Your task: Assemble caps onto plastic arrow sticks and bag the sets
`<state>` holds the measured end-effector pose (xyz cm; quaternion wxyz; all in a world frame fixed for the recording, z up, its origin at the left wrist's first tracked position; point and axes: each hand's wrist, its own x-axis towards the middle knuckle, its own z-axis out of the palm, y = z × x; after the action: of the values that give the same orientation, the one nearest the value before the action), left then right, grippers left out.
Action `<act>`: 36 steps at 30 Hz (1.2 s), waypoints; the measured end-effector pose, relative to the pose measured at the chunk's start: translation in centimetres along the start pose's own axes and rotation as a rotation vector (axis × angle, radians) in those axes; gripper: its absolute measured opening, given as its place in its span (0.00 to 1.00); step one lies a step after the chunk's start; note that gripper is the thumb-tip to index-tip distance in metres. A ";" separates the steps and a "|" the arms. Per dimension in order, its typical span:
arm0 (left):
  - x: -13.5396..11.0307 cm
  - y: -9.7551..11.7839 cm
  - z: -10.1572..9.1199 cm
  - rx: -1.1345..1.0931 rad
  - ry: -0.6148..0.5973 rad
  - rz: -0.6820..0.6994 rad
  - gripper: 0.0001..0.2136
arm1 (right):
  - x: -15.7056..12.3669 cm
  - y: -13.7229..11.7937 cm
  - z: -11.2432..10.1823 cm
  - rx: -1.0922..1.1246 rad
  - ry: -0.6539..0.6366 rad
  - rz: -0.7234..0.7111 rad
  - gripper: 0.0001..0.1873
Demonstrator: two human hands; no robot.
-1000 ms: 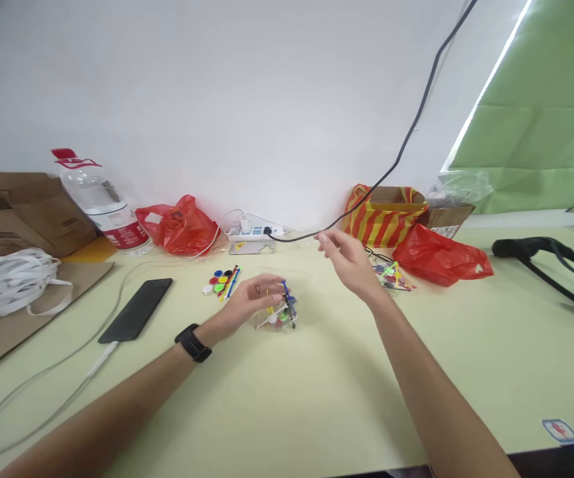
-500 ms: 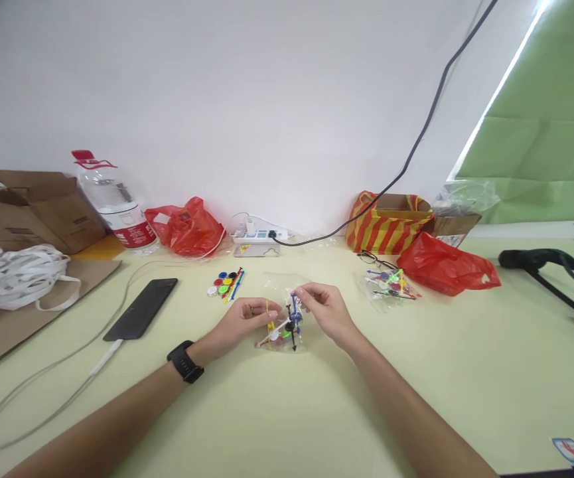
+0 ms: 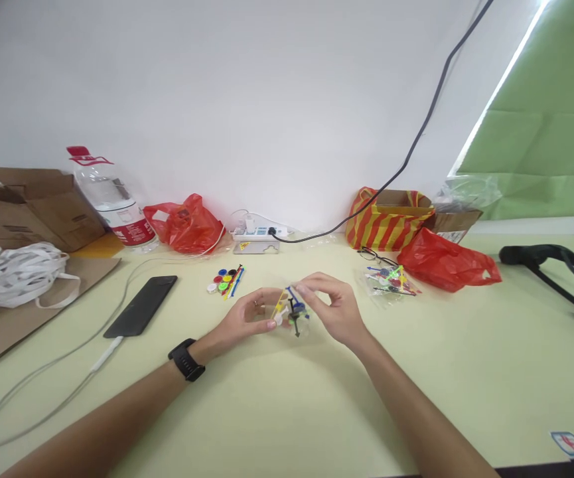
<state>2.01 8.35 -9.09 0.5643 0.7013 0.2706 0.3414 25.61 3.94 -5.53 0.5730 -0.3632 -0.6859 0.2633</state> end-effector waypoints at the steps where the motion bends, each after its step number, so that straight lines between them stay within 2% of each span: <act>1: 0.0 0.0 0.0 0.013 -0.011 0.001 0.28 | 0.0 0.0 0.0 0.000 0.014 0.009 0.08; 4: -0.1 0.2 0.1 0.056 -0.044 0.027 0.29 | -0.1 0.1 0.2 0.001 -0.017 0.049 0.09; 8: -0.1 0.4 0.1 0.088 -0.055 0.033 0.30 | -0.2 0.1 0.4 -0.039 0.067 0.045 0.13; 12: -0.1 0.6 0.0 0.071 -0.068 0.050 0.29 | -0.3 -0.4 0.8 -0.055 -0.065 0.078 0.15; 15: -0.1 0.7 0.1 0.035 -0.077 0.032 0.31 | -0.5 -0.8 1.3 -0.041 -0.016 0.099 0.16; 19: -0.3 0.7 0.5 -0.030 -0.151 -0.052 0.29 | -0.7 -0.5 1.8 -0.042 -0.057 0.148 0.18; 22: -0.5 0.6 0.9 -0.015 -0.122 -0.124 0.22 | -0.7 0.2 2.1 -0.027 -0.039 0.204 0.17; 25: -0.7 0.6 1.2 0.015 -0.118 -0.180 0.19 | -0.7 1.0 2.0 0.041 -0.009 0.296 0.17; 28: -0.6 0.8 1.2 0.021 -0.134 -0.123 0.18 | -0.6 1.6 1.9 0.104 -0.021 0.364 0.17; 31: -0.3 0.8 1.2 0.015 -0.091 -0.063 0.18 | -0.5 1.9 1.9 0.129 -0.049 0.407 0.19; 36: -0.1 0.4 0.9 -0.016 -0.041 -0.074 0.19 | -0.5 2.0 2.0 0.146 -0.074 0.437 0.19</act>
<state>2.67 7.61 -8.89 0.5877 0.6930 0.2819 0.3080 24.06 4.81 -7.80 0.5017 -0.4507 -0.5905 0.4432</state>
